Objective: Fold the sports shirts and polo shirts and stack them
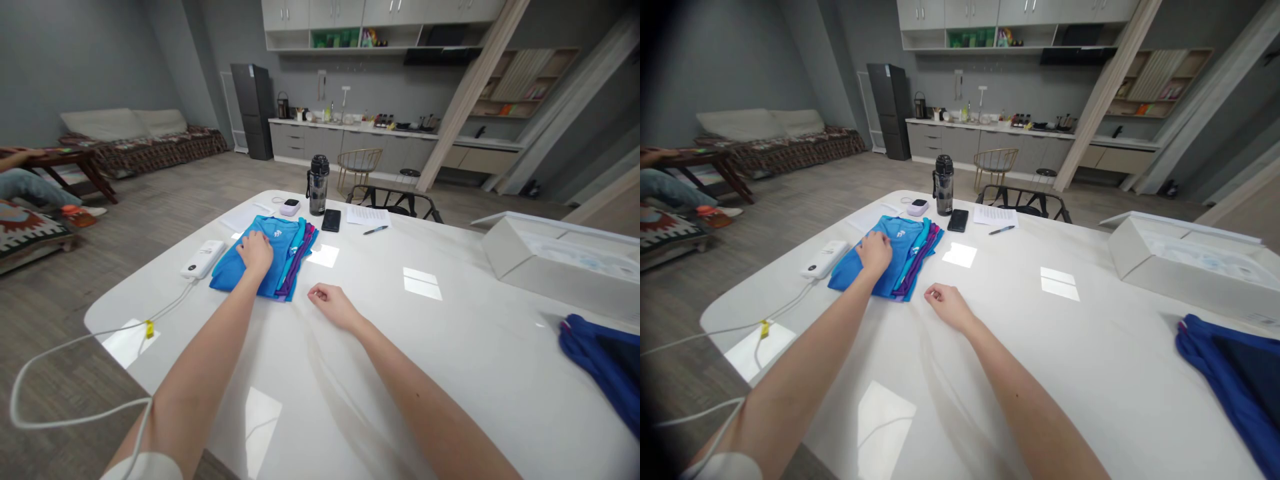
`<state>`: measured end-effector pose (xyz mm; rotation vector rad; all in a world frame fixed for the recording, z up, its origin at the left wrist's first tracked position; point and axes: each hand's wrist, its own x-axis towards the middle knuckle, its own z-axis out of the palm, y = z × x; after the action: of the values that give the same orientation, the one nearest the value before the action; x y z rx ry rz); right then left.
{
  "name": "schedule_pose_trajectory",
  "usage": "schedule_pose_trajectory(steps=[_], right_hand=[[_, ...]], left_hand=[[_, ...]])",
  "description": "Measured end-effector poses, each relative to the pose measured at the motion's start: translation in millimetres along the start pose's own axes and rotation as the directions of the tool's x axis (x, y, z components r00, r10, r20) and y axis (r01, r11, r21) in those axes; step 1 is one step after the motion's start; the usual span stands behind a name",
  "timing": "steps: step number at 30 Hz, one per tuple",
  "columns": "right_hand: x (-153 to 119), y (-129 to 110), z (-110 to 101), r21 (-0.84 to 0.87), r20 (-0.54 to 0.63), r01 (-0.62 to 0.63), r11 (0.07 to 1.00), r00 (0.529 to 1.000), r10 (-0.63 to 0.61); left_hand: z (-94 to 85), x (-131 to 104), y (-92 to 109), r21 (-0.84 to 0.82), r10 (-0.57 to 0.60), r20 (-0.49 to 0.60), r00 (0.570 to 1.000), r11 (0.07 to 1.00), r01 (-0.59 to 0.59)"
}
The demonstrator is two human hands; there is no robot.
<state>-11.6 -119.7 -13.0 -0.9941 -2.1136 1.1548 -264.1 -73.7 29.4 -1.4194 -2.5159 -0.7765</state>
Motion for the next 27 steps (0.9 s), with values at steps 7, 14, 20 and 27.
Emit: schedule_pose_trajectory(steps=[7,14,20,27], right_hand=[[-30,1,-33,0.035,-0.072,-0.026,0.999,0.997,0.029],[-87,8,-97,0.064,-0.222,-0.133,0.989,0.964,0.144],[-153,38,-169,0.022,-0.558,-0.219,0.975,0.807,0.194],[-238,80,-218,-0.057,-0.493,-0.396,0.916,0.809,0.319]], left_hand=[[-30.2,-29,42,-0.056,0.105,-0.048,0.993,0.993,-0.108],[-37.5,-83,124,-0.323,0.392,0.067,0.917,0.879,-0.352],[-19.2,-183,214,-0.814,0.792,0.341,0.506,0.518,-0.263],[-11.0,-290,269,-0.936,0.918,0.27,-0.289,0.321,0.145]])
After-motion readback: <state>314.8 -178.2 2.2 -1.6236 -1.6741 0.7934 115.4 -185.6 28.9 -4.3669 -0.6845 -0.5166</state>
